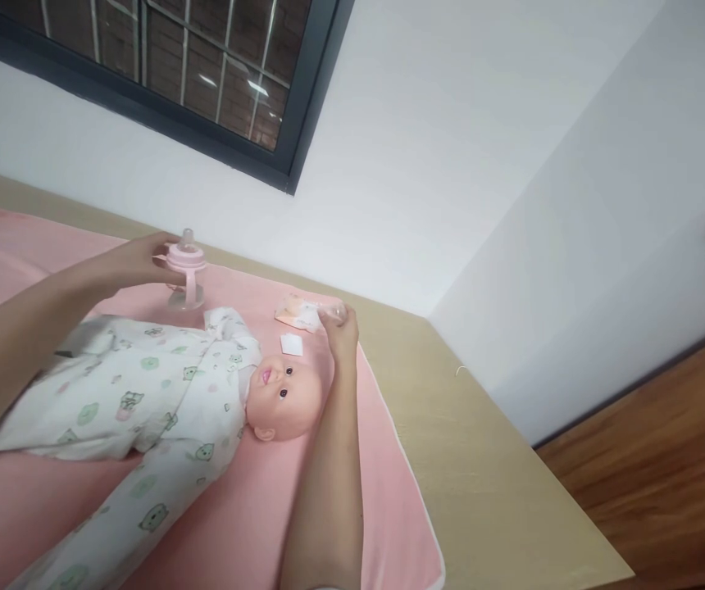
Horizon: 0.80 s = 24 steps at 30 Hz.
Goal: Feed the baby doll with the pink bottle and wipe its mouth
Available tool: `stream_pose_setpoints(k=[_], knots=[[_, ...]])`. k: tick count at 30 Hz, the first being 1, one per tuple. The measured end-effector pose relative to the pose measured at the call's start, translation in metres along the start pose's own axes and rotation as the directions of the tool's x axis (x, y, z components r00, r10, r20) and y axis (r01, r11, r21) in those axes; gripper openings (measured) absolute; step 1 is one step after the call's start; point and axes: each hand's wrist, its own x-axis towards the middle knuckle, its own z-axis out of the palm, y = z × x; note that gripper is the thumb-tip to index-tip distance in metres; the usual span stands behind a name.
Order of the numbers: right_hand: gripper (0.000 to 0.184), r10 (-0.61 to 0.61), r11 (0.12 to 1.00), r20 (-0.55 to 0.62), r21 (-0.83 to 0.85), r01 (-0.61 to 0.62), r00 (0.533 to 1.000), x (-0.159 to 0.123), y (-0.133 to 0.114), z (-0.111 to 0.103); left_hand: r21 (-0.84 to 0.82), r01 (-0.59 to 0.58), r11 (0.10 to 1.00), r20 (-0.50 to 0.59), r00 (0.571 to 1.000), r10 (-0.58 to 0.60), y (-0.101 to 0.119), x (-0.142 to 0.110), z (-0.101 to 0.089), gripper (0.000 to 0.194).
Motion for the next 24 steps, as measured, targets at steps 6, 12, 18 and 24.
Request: stream_pose_setpoints(k=[6, 12, 18, 24], knots=[[0.077, -0.264, 0.905, 0.079, 0.365, 0.218, 0.961, -0.025, -0.097, -0.006, -0.084, -0.083, 0.993, 0.028, 0.996, 0.085, 0.071, -0.034, 0.026, 0.067], [0.078, -0.386, 0.842, 0.053, 0.428, 0.329, 0.921, -0.055, -0.135, 0.006, -0.05, -0.3, 0.952, 0.109, 0.946, 0.304, 0.101, -0.064, 0.042, 0.062], [0.071, -0.401, 0.877, 0.269, 0.39, 0.281, 0.876, -0.06, -0.137, 0.012, -0.01, -0.316, 0.949, 0.104, 0.943, 0.316, 0.104, -0.07, 0.042, 0.063], [0.088, -0.36, 0.91, 0.378, 0.345, 0.231, 0.853, -0.065, -0.138, 0.016, -0.016, -0.286, 0.958, 0.087, 0.954, 0.286, 0.107, -0.07, 0.042, 0.075]])
